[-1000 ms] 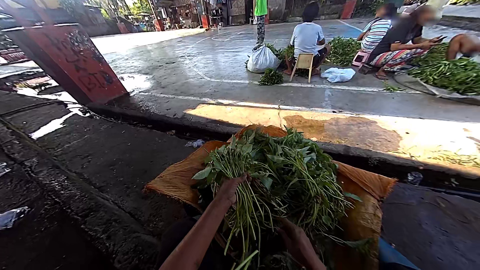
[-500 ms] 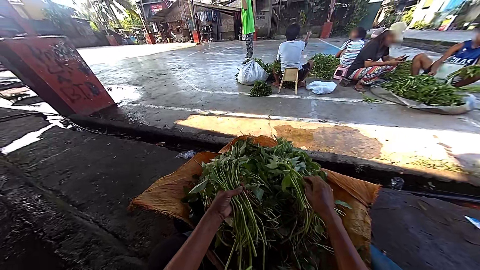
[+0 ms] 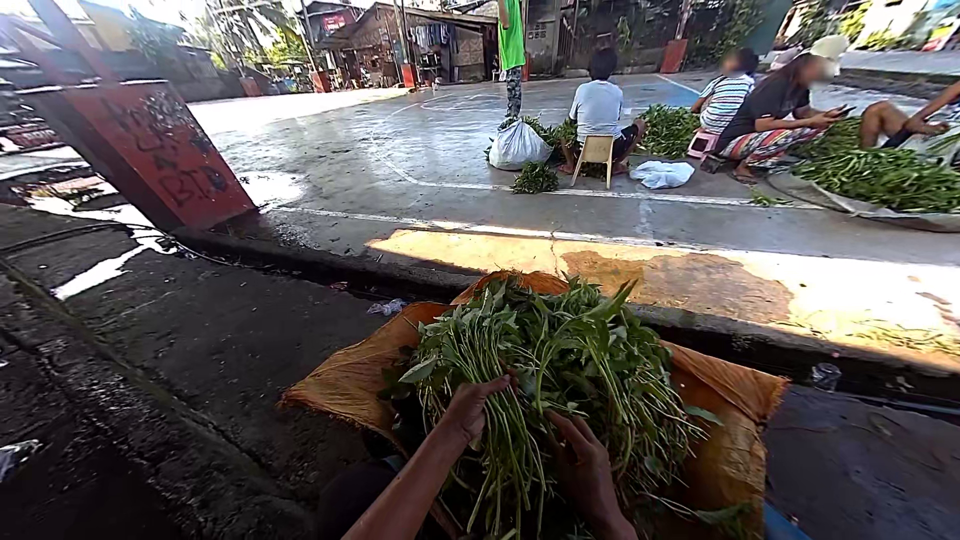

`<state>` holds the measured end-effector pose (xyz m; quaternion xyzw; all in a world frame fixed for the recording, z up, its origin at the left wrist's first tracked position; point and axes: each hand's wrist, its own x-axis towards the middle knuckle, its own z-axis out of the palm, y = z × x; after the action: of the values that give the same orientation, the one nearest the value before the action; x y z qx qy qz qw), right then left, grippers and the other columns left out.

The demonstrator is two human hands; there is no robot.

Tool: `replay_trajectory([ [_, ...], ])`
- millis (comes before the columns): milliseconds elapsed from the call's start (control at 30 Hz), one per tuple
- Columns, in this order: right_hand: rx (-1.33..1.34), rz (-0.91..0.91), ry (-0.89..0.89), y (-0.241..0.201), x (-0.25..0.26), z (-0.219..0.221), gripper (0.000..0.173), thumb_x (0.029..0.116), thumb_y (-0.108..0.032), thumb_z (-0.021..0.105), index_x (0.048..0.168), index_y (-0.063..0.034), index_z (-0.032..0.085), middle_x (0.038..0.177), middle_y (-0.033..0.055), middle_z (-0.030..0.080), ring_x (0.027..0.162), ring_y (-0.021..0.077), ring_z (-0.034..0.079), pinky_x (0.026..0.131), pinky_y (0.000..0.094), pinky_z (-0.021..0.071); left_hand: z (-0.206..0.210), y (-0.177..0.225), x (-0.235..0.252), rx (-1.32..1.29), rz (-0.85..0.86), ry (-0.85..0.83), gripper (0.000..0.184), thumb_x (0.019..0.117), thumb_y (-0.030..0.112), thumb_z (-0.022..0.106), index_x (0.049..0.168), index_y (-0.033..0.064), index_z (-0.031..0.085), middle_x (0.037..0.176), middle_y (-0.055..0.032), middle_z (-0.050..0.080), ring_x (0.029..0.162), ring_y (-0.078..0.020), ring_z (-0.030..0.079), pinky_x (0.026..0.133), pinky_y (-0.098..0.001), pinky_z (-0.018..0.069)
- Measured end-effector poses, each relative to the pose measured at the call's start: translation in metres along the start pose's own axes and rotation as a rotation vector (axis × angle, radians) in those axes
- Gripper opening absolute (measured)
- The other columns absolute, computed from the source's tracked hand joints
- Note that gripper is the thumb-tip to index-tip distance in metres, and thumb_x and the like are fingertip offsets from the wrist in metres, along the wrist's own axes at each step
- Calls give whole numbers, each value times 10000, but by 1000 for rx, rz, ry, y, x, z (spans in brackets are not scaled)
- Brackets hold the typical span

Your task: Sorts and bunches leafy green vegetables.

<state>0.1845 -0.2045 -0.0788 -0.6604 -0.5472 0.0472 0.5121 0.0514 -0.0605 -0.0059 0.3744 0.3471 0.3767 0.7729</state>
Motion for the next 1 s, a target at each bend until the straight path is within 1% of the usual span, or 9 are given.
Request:
replay_trajectory([
  [133,-138,104,-138,-9,2,3,411,890,-26,621,1285,-83,715,982,177,674,664,277,663,610,467,582,-3,-7,3,66,180,29,180,901,-124,636,1069,-60,623,923,-163,719,847,-240,714,830,-366,607],
  [233,-229,163,-218,-19,5,4,435,903,1,586,1309,-98,705,1044,212,684,715,353,698,638,532,586,-2,-12,4,166,243,53,284,881,-106,685,1146,-65,591,994,-144,732,924,-223,724,876,-351,605],
  [433,-359,199,-299,-32,7,12,476,913,20,574,1353,-127,680,1121,241,684,697,388,707,632,540,585,4,-26,0,265,212,214,516,854,-76,741,1309,-69,497,1157,-144,678,1085,-145,664,957,-273,550],
  [500,-374,196,-330,-32,6,15,483,918,21,567,1366,-126,669,1145,241,677,703,387,708,641,537,590,3,-25,-1,289,190,223,614,863,-56,749,1382,-69,421,1225,-160,642,1138,-139,639,991,-263,527],
  [667,-401,214,-424,-41,4,17,493,933,19,560,1403,-113,634,1198,254,660,751,412,717,672,558,590,5,-22,-6,439,182,270,702,832,-13,796,1409,-93,403,1314,-221,566,1195,-182,586,1019,-282,489],
  [733,-440,170,-380,-40,1,21,506,930,12,580,1421,-107,611,1156,235,675,739,399,716,646,546,587,6,-19,-7,462,189,281,673,831,-17,785,1392,-98,421,1298,-224,568,1179,-185,586,1006,-284,491],
  [800,-472,35,-220,-31,-3,31,570,877,12,633,1438,-76,589,1012,208,710,752,387,717,626,528,582,5,-19,-4,432,202,266,675,853,-12,771,1410,-97,398,1310,-223,564,1189,-181,594,1010,-284,504],
  [900,-465,4,-163,-28,-1,39,681,850,4,621,1516,-59,490,1015,214,702,908,426,695,763,569,552,2,-20,2,421,199,255,710,866,30,788,1434,-87,378,1355,-226,548,1236,-191,576,1042,-293,492],
  [1000,-427,172,-322,-38,15,37,790,884,-24,592,1617,-131,317,1165,220,659,948,399,691,794,553,554,1,-21,2,444,183,249,695,864,33,793,1420,-90,395,1351,-224,557,1234,-190,582,1048,-290,488],
])
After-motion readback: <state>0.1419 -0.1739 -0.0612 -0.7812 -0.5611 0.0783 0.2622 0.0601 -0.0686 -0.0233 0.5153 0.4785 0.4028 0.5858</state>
